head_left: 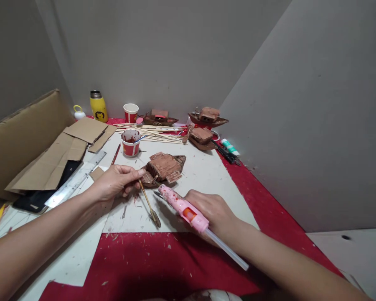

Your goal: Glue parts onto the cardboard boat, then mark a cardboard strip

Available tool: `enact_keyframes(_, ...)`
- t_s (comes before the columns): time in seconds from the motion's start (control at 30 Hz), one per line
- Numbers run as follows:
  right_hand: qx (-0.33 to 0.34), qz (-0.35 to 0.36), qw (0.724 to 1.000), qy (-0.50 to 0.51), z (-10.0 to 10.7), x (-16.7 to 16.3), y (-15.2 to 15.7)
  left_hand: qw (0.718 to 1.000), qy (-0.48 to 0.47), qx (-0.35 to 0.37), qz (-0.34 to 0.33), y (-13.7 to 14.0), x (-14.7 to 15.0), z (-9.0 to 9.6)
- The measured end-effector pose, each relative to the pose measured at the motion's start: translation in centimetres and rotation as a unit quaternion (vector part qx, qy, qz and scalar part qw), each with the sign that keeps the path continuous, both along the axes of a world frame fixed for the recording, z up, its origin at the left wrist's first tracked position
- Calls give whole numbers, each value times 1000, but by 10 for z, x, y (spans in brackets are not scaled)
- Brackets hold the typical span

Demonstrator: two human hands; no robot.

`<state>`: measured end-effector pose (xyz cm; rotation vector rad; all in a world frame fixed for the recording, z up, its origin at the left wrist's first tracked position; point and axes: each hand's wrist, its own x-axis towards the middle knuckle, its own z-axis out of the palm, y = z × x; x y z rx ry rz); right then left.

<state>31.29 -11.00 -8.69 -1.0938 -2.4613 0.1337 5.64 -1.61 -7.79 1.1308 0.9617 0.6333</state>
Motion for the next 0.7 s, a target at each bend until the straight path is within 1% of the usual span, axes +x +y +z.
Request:
enact_keyframes(0.47,12,3,1000,-13,-2,-2,3,1000,-4,-16,-2,0,0,1)
enact_keyframes(0.7,29,13,999,-5,4,-5,2,1000,-20,-13,-4,1,-1,-4)
